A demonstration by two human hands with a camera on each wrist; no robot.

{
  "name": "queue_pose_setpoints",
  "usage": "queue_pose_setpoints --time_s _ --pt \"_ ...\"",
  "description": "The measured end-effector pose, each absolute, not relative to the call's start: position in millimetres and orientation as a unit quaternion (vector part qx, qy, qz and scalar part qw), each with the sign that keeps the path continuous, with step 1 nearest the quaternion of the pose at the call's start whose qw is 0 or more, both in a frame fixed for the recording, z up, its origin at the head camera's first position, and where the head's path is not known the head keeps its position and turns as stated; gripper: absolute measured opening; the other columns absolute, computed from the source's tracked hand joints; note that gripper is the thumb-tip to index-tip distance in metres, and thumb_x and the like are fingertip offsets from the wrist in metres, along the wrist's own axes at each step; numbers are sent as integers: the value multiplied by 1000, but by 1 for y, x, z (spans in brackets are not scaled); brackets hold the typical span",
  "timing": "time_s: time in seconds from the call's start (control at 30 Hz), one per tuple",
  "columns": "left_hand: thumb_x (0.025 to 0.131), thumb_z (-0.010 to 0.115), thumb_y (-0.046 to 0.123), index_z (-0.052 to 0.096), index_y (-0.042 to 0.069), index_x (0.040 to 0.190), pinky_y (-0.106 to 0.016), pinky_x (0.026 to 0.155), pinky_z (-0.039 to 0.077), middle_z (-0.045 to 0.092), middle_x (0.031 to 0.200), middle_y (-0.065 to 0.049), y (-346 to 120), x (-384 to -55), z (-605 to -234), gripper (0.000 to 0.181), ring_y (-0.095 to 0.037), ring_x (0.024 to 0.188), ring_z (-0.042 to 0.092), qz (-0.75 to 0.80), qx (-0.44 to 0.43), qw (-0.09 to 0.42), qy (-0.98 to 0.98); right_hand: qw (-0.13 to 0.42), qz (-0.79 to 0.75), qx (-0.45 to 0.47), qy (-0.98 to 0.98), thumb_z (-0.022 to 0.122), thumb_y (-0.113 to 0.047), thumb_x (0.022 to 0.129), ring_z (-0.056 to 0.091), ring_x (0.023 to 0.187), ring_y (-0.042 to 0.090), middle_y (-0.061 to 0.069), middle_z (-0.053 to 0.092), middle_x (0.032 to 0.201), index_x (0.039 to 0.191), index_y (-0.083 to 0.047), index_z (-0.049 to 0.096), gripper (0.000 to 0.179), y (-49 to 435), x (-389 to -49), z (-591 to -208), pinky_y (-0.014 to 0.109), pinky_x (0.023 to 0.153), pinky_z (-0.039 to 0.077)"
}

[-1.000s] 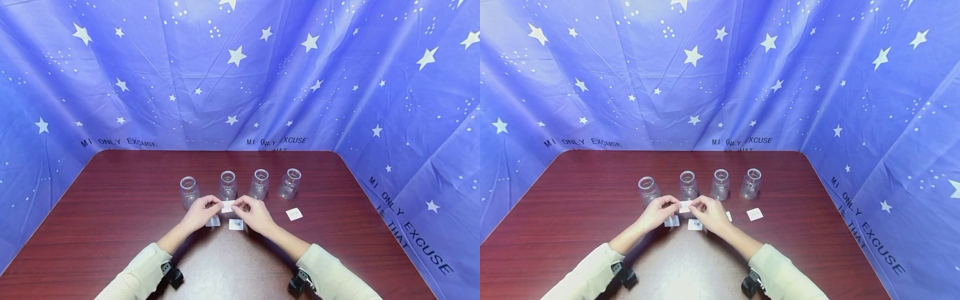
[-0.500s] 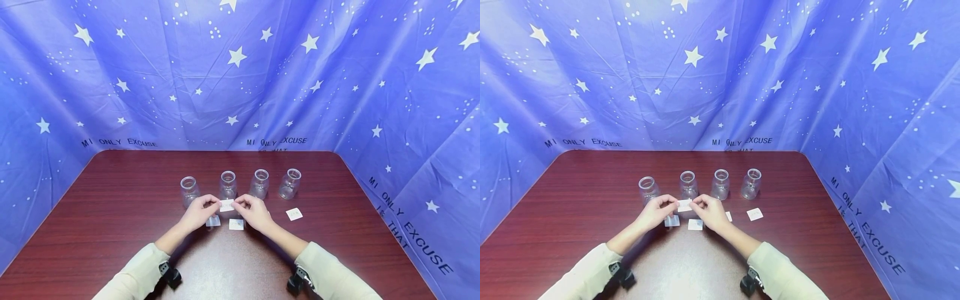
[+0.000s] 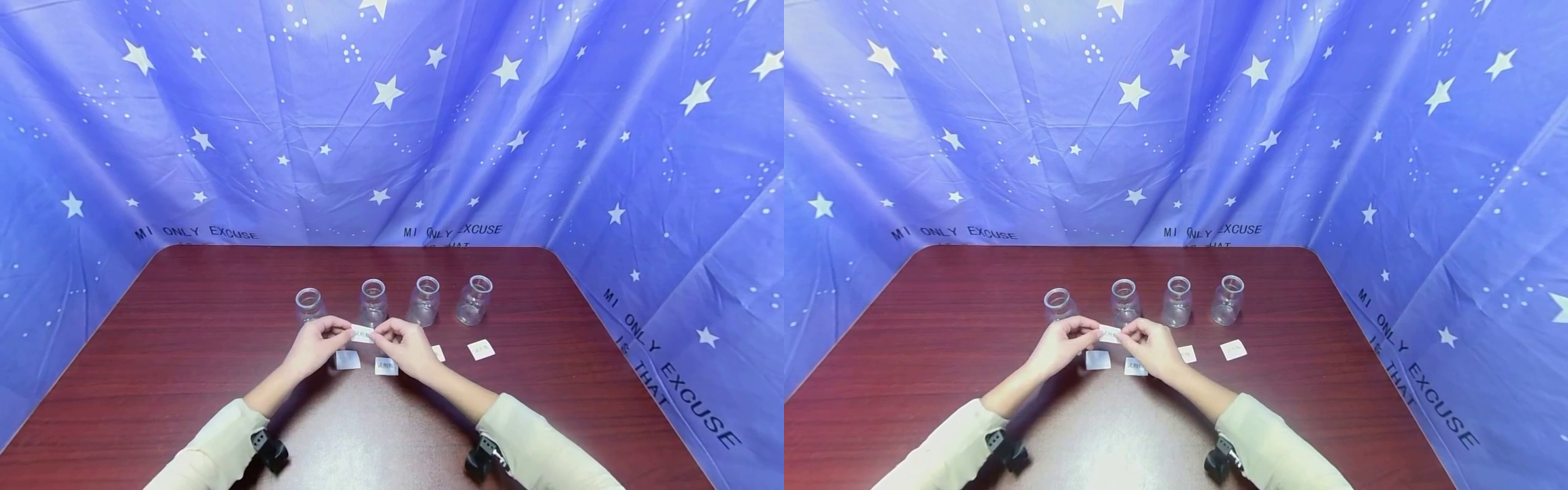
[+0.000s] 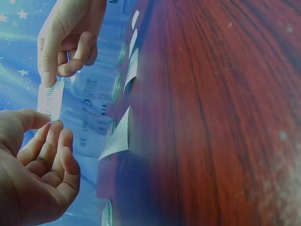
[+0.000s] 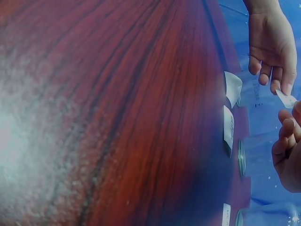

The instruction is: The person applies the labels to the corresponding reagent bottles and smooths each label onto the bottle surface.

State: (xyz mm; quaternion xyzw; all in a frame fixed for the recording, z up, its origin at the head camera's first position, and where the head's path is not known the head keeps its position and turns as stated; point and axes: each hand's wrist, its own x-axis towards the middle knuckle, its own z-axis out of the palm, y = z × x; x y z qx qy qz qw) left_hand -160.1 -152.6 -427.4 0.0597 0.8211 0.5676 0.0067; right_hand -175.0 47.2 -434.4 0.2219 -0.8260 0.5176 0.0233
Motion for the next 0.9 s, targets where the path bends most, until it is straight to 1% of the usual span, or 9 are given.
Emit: queue_pose_setpoints --time_s 0.23,0.43,0.6,0.7,0.9 --pt "82 68 13 67 1 89 -18 60 46 69 79 -10 -159 -158 -428 14 -3 64 57 549 77 -6 832 16 521 230 -822 67 -12 84 44 51 0 6 63 65 84 -7 67 5 42 -177 -435 15 48 37" --pt "80 72 18 66 4 86 -18 61 45 68 77 -6 -166 -158 -430 16 -3 64 55 536 74 -10 841 12 531 233 -814 69 -14 84 45 52 4 8 63 66 85 -6 68 8 37 -177 -435 14 49 37" --pt "80 73 20 66 4 87 -18 59 45 68 77 -6 -173 -156 -431 19 -3 63 54 529 68 -14 846 16 519 247 -818 69 -15 84 44 53 1 6 63 67 85 -7 68 8 31 -178 -434 14 50 38" --pt "80 73 18 66 3 88 -18 58 45 68 77 -7 -178 -155 -430 18 -3 62 54 533 65 -11 843 16 509 254 -823 68 -14 84 44 53 -1 4 63 67 85 -7 68 7 26 -178 -433 15 49 38" --pt "81 72 17 65 1 88 -18 58 46 66 74 -5 -186 -154 -433 19 -3 62 55 532 60 -11 845 2 500 269 -823 68 -14 84 44 53 -1 4 64 67 86 -6 67 8 18 -179 -433 14 49 37"
